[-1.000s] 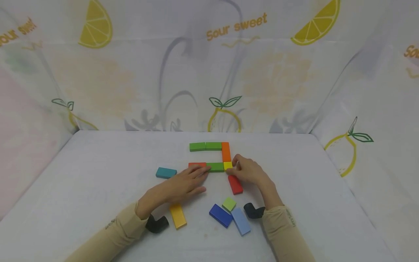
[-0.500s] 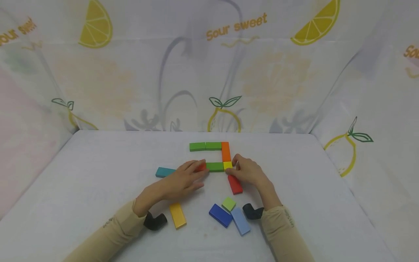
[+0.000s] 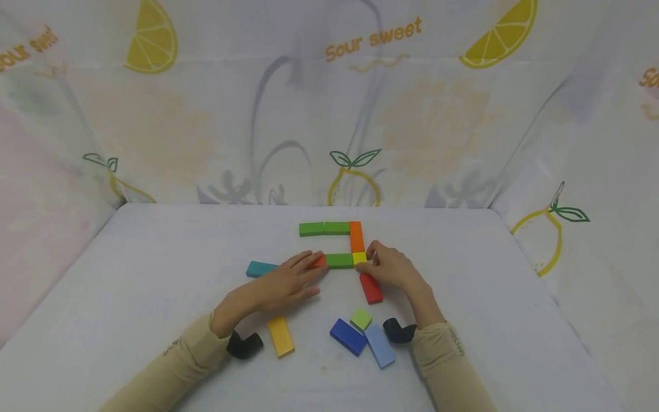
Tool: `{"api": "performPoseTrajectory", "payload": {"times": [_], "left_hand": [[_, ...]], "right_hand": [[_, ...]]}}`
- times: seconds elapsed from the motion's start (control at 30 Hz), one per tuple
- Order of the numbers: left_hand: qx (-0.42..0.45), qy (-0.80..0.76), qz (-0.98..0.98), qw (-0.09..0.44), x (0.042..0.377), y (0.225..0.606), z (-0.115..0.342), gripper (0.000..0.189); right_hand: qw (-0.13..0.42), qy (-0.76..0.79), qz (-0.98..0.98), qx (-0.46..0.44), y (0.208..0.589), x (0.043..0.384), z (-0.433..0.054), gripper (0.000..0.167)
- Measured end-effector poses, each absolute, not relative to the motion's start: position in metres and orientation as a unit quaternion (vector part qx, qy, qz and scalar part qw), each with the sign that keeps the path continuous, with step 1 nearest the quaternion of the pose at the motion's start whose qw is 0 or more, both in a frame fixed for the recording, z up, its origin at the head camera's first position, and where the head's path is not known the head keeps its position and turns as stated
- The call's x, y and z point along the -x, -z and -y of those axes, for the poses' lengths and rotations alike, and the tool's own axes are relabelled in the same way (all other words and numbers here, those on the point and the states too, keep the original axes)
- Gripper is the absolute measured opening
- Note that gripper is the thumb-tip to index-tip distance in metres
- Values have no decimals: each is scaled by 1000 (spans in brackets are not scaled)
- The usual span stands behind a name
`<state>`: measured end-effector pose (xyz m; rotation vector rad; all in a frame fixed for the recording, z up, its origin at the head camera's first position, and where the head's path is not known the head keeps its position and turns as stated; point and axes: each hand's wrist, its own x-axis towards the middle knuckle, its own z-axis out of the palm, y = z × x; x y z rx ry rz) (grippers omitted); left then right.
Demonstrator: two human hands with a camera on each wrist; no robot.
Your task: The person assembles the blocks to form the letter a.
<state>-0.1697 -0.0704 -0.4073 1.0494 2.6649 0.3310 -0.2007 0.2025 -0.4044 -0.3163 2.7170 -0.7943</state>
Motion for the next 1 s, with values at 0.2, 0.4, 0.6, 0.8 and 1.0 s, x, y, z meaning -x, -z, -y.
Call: {"api": "performPoseTrajectory", "payload": {"times": [0.2, 0.4, 0.6, 0.8, 1.0], "left_hand": [[-374, -120, -909, 135, 173, 410, 74, 57], [-389, -118, -907, 114, 177, 413, 77, 57], [-392, -139, -902, 115, 182, 414, 77, 58], [-357, -222, -899, 125, 199, 387, 103, 63], [-314, -217, -911, 155, 206, 371, 152, 55]], "right_hand": [[148, 278, -942, 116, 406, 199, -204, 37], [143, 272, -943, 128, 405, 200, -205, 36], [154, 271, -942, 128, 404, 201, -207, 37], [164, 280, -937, 127, 400, 208, -211, 38], [177, 299, -927, 144, 404, 206, -214, 37]]}}
